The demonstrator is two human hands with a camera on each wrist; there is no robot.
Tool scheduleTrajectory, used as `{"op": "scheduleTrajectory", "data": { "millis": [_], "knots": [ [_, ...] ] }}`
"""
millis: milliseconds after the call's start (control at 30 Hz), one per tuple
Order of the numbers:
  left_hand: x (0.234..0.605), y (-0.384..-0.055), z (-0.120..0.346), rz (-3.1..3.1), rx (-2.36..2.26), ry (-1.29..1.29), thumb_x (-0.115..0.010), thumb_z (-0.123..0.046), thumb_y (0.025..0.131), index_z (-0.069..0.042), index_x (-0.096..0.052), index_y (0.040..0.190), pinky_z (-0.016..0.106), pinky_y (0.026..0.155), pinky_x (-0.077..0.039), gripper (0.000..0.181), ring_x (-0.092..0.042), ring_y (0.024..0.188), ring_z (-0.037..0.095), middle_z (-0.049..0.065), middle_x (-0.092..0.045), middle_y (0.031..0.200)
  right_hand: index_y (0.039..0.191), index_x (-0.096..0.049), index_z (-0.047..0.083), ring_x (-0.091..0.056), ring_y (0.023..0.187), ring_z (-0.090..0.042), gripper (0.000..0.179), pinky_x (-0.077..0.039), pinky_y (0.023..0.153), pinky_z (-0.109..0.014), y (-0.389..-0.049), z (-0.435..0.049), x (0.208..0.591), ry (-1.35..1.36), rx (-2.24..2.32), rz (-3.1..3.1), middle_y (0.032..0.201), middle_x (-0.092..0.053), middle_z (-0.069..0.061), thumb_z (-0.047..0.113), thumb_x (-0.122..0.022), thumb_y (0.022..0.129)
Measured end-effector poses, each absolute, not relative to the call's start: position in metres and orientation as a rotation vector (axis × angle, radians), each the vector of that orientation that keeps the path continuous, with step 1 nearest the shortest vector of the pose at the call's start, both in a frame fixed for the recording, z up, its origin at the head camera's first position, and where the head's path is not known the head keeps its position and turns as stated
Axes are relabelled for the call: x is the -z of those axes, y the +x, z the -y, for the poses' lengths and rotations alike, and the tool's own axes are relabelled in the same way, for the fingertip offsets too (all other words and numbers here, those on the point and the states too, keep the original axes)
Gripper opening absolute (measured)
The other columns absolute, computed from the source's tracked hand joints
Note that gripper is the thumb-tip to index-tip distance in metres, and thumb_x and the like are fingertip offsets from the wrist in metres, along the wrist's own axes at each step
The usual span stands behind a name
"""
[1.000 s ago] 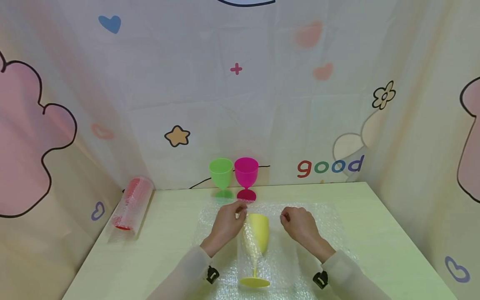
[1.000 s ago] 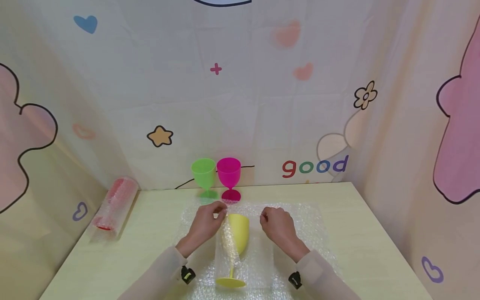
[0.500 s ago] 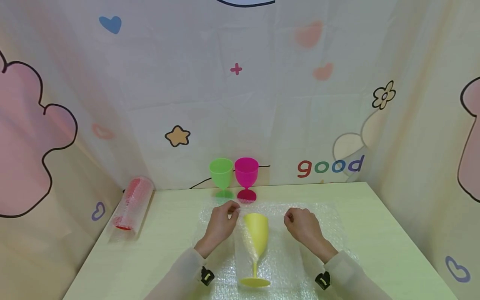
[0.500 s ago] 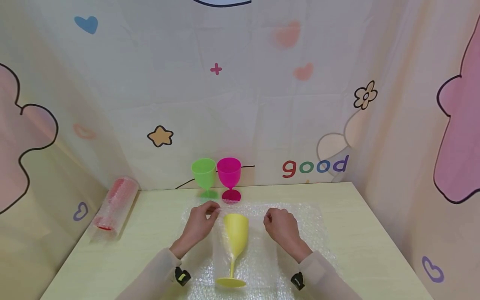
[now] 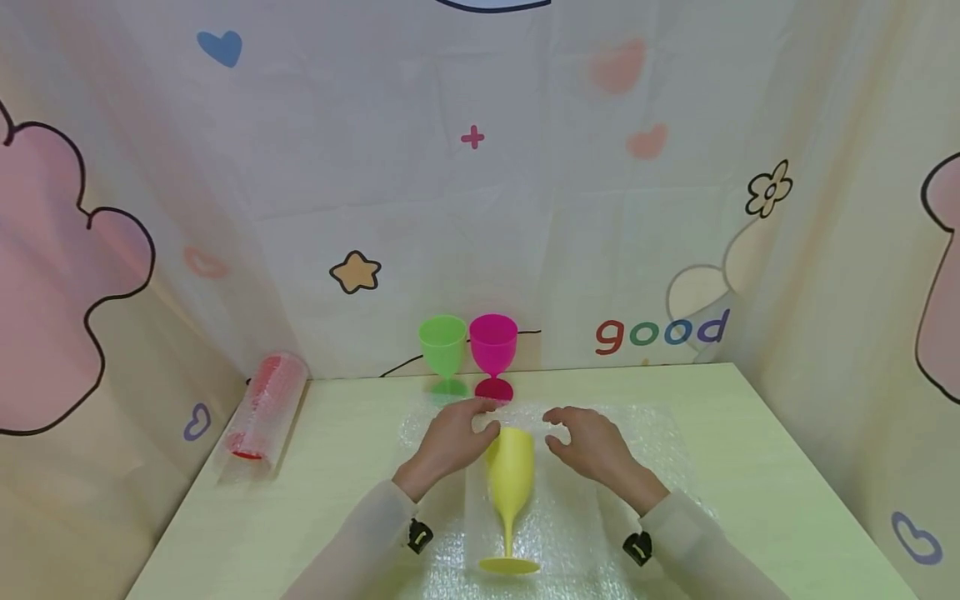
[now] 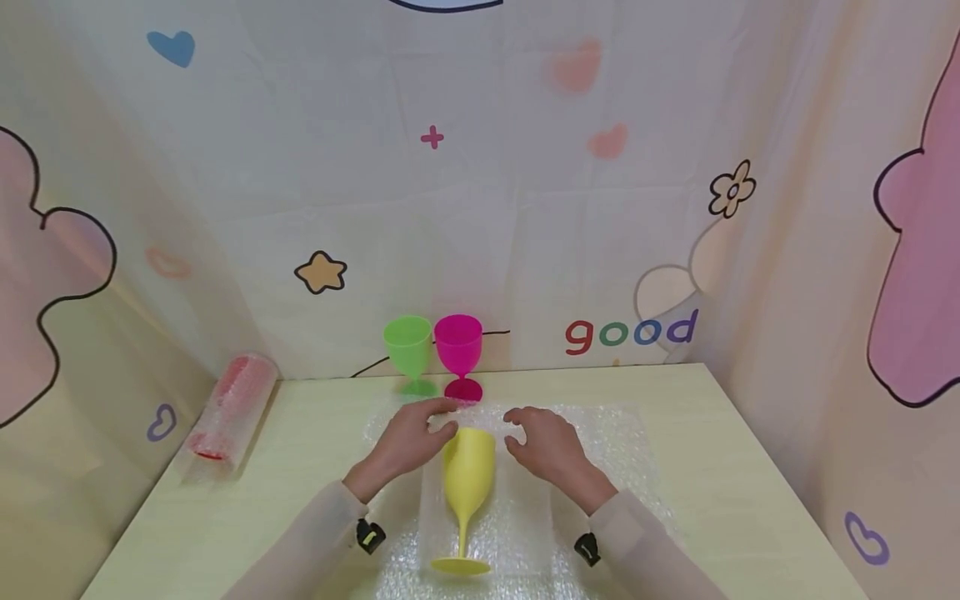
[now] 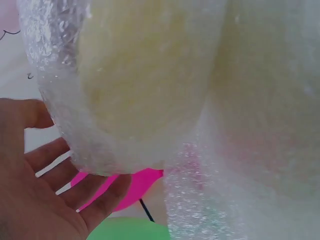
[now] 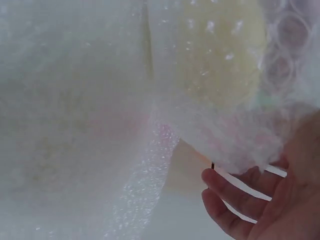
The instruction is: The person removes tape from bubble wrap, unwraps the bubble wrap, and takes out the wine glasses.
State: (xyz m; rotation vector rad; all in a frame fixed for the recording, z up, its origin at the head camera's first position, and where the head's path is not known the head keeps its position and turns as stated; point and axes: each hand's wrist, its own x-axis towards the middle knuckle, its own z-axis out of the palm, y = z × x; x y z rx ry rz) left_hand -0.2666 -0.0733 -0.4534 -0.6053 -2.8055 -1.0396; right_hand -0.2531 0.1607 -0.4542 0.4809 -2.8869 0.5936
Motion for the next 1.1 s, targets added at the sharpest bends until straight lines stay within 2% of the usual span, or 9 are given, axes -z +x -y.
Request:
{"op": "scheduleTrajectory", "data": {
  "millis": [100,233,400,700,1100],
  "knots": [
    [0.448,-0.269,0.067,2.836,0.852,-0.711,-0.060,-0.027,0.095,-0.011,-0.069,0.122,0.043,0.095,-0.054,0.032,-0.067,0.112,0.024,0.004,-0.070,0.123,0.109,-0.074,0.013,-0.070,0.099,-0.025,0.024,-0.057,0.084,-0.044,-0.257,-0.154,0.453,0.596,-0.545,2.874,0.107,-0.075,-0.002,0.019,-0.075,0.085],
    [0.449,-0.272,0.064,2.827,0.703,-0.752,-0.062,-0.018,0.095,-0.013,-0.073,0.114,0.038,0.083,-0.057,0.023,-0.070,0.103,0.020,0.002,-0.073,0.115,0.097,-0.076,0.016,-0.070,0.084,-0.018,0.013,-0.056,0.070,-0.038,-0.263,-0.147,0.454,0.711,-0.465,2.844,0.092,-0.075,0.002,0.017,-0.076,0.084],
    [0.452,-0.274,0.065,2.779,0.691,-0.733,-0.065,-0.013,0.093,-0.015,-0.074,0.105,0.034,0.076,-0.057,0.016,-0.070,0.095,0.018,-0.002,-0.075,0.103,0.083,-0.075,0.018,-0.065,0.071,-0.010,0.002,-0.052,0.060,-0.029,-0.266,-0.146,0.456,0.746,-0.418,2.793,0.079,-0.072,0.008,0.018,-0.076,0.084],
    [0.457,-0.277,0.078,2.691,0.932,-0.608,-0.064,-0.012,0.094,-0.009,-0.072,0.111,0.029,0.076,-0.056,0.018,-0.069,0.089,0.016,0.002,-0.075,0.100,0.087,-0.075,0.012,-0.063,0.069,-0.009,0.004,-0.051,0.063,-0.029,-0.266,-0.157,0.460,0.673,-0.593,2.768,0.079,-0.073,0.005,0.015,-0.075,0.085],
    [0.464,-0.278,0.100,2.566,1.185,-0.432,-0.061,-0.009,0.095,-0.004,-0.069,0.103,0.029,0.072,-0.056,0.012,-0.069,0.079,0.013,0.006,-0.073,0.089,0.088,-0.073,0.010,-0.061,0.068,-0.009,0.004,-0.053,0.065,-0.028,-0.267,-0.169,0.467,0.462,-0.780,2.787,0.081,-0.072,0.001,0.014,-0.071,0.089]
  ]
}}
